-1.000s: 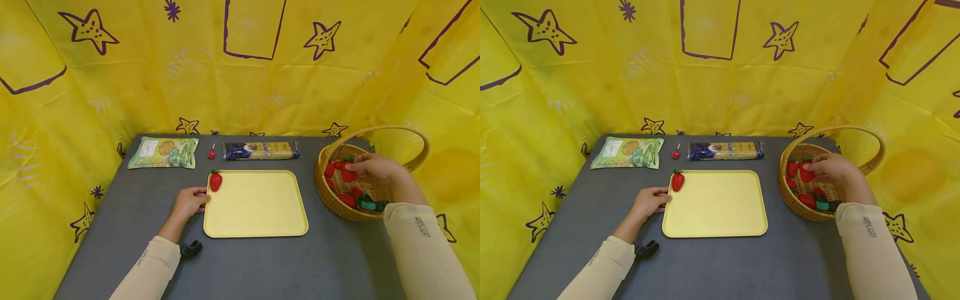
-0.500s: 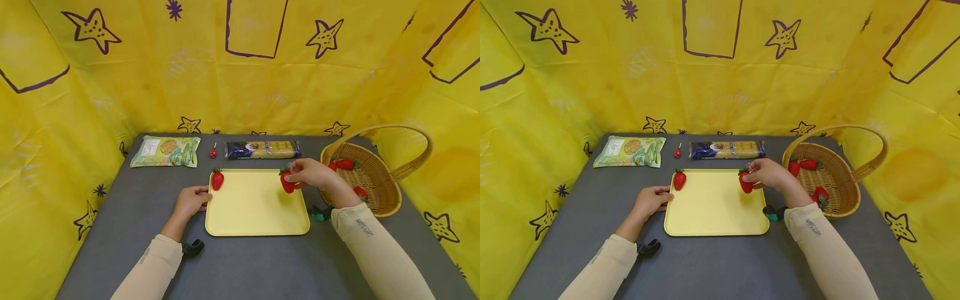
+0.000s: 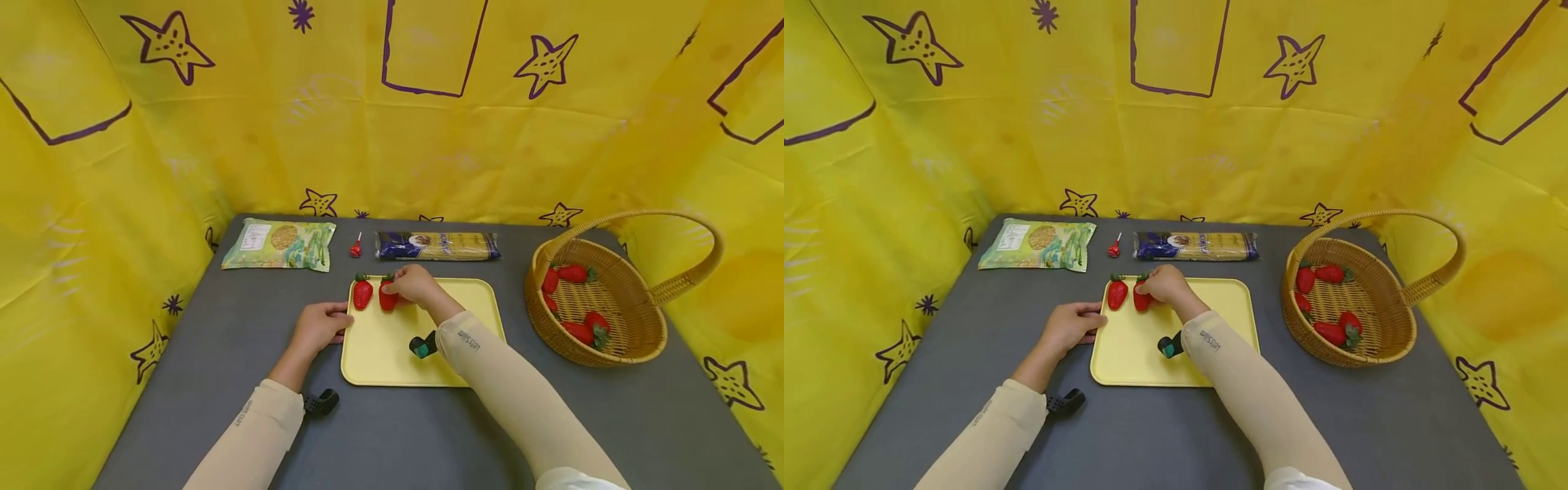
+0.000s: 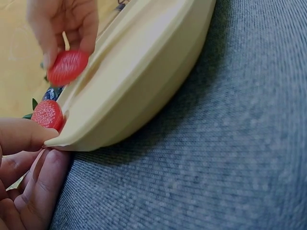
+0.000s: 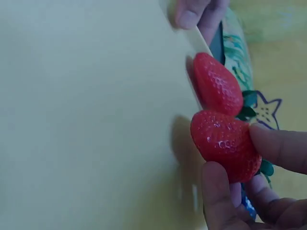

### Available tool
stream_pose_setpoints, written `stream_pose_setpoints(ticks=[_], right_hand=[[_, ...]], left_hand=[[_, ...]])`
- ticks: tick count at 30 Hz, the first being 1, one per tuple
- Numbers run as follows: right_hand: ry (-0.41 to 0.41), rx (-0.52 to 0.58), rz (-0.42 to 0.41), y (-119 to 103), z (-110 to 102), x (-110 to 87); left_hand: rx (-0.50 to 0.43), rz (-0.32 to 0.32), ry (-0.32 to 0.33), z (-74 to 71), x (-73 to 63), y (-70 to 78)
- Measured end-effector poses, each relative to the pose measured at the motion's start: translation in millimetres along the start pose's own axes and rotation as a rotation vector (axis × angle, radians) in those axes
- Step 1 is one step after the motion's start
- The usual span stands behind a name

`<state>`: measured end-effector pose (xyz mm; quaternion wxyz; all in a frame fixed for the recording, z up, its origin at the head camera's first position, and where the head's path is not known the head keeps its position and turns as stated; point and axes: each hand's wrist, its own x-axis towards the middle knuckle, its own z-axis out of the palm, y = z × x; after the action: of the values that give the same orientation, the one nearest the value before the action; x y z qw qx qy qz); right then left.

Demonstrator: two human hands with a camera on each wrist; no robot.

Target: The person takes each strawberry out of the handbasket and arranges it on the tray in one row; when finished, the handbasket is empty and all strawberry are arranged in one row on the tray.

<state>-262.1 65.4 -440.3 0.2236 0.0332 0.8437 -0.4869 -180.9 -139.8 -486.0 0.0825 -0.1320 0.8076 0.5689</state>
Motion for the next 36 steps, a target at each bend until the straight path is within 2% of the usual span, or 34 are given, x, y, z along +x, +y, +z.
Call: stream_pose_setpoints(ticks=[8,17,21,24,27,29,32,36], right_hand=[[0.056,0.036,0.018,1,3,5.1],[0.077,0.041,0.038,1,5,8.3],[0.065,0.011,0.014,2,1,4.5],[0.037,0.011,-0.036,2,-8,-5.3],[-0.029,0.024,-0.077,2,-25,-24.1],[-0.102,0.031,-0.107,2,-43,-40.0],[-0.242,0.044,-0.147,8,-76,-67.0],[-0.456,0.068,-0.239,25,-127,-99.0]], left_hand=[[0.004,0.003,0.005,8.9,1.9,8.4],[0.006,-0.001,0.005,8.8,4.0,6.1],[0.003,-0.003,0.009,8.0,3.9,5.1],[0.004,-0.003,0.011,6.3,3.4,3.7],[0.009,-0.002,0.009,3.9,3.1,1.2],[0.008,-0.002,0.007,2.1,2.7,-0.1],[0.009,-0.003,0.009,0.4,2.9,-2.0],[0.010,-0.007,0.007,2.3,4.5,-2.6]])
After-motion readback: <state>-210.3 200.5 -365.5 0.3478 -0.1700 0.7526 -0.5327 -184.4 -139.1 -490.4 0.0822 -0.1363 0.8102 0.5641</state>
